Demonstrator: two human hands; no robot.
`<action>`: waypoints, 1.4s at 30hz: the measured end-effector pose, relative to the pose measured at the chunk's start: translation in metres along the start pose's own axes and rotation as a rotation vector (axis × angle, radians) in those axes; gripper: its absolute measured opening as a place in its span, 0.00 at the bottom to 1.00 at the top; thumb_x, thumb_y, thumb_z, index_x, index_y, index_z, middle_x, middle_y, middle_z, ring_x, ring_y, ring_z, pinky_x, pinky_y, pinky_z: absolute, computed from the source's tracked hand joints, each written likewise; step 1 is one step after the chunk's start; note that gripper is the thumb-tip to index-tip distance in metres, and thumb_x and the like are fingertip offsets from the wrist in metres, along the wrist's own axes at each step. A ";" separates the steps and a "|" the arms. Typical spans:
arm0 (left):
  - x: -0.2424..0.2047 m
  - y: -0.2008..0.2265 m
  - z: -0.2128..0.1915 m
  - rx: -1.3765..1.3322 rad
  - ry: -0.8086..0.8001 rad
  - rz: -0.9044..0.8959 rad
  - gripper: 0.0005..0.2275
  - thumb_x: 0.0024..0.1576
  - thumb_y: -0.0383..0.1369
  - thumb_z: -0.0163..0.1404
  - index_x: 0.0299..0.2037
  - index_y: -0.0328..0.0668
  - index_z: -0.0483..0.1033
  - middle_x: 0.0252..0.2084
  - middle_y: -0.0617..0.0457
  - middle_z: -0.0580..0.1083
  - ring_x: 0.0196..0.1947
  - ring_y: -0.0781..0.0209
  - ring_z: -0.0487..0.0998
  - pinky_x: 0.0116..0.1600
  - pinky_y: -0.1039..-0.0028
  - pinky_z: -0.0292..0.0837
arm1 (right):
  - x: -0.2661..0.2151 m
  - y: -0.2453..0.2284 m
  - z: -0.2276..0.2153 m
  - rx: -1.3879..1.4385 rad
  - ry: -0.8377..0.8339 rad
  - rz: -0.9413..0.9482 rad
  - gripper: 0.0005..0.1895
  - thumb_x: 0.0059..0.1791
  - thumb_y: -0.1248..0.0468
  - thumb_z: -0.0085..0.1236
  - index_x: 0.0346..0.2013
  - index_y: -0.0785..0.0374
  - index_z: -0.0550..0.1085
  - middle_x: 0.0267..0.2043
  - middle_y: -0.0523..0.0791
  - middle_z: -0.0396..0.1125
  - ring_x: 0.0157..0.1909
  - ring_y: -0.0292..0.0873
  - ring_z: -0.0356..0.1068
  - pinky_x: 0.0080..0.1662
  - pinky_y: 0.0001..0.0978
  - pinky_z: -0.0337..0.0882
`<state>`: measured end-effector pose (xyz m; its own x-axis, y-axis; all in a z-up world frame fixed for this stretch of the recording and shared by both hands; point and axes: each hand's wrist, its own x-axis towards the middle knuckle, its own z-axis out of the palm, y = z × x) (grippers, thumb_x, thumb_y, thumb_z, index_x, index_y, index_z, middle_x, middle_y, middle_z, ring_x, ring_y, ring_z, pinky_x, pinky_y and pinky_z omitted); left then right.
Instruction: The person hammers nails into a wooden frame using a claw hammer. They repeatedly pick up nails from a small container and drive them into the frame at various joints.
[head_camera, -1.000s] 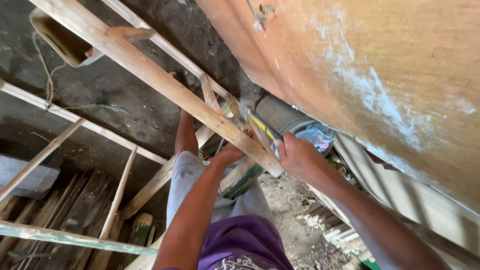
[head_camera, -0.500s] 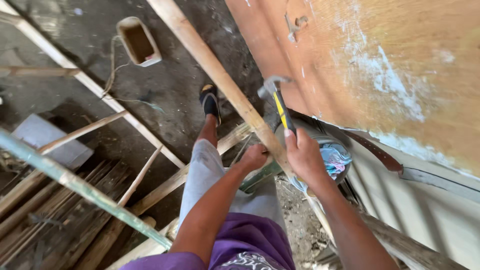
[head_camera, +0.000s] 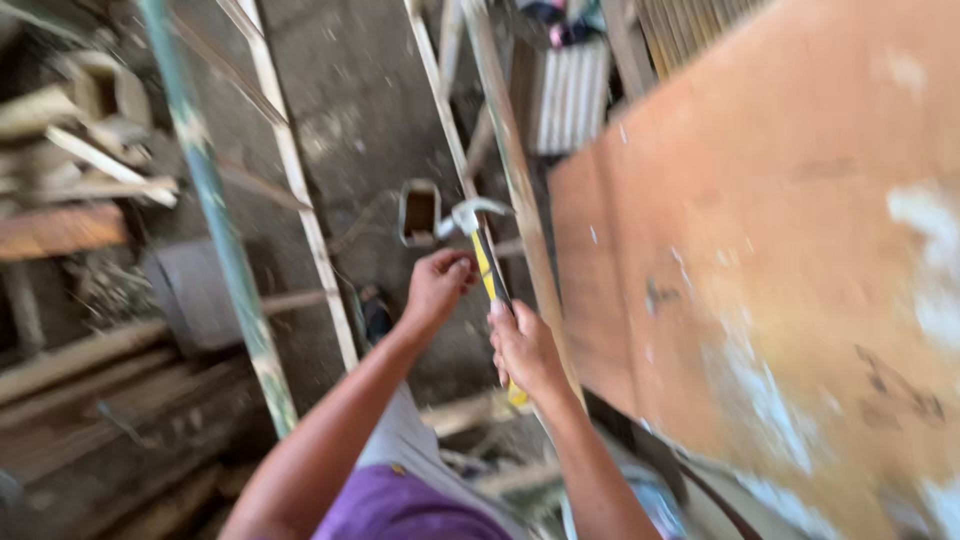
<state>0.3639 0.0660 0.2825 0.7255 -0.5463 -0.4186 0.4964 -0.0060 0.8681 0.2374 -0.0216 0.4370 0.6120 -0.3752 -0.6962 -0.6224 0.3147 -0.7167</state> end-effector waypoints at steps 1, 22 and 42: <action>0.019 0.030 -0.014 0.000 0.027 0.001 0.10 0.62 0.28 0.48 0.47 0.32 0.80 0.36 0.54 0.80 0.32 0.68 0.79 0.36 0.76 0.74 | 0.018 -0.025 0.017 -0.050 0.001 -0.003 0.18 0.56 0.50 0.47 0.36 0.63 0.67 0.17 0.40 0.56 0.13 0.34 0.57 0.16 0.31 0.60; 0.280 0.383 -0.142 0.003 0.062 0.021 0.14 0.61 0.25 0.45 0.56 0.29 0.75 0.43 0.48 0.80 0.36 0.66 0.80 0.41 0.74 0.78 | 0.256 -0.404 0.200 0.030 -0.148 -0.013 0.13 0.56 0.53 0.46 0.38 0.60 0.67 0.21 0.39 0.56 0.15 0.34 0.57 0.18 0.31 0.62; 0.794 0.798 -0.333 -0.156 0.191 0.229 0.19 0.61 0.28 0.49 0.63 0.30 0.71 0.50 0.45 0.80 0.42 0.62 0.82 0.45 0.71 0.78 | 0.707 -0.931 0.345 -0.281 -0.335 -0.469 0.14 0.49 0.56 0.60 0.40 0.64 0.73 0.25 0.44 0.69 0.23 0.33 0.70 0.23 0.30 0.71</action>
<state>1.4950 -0.0936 0.5535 0.8955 -0.3514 -0.2731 0.3667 0.2352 0.9001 1.4181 -0.2788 0.5977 0.9413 -0.1104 -0.3189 -0.3278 -0.0743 -0.9418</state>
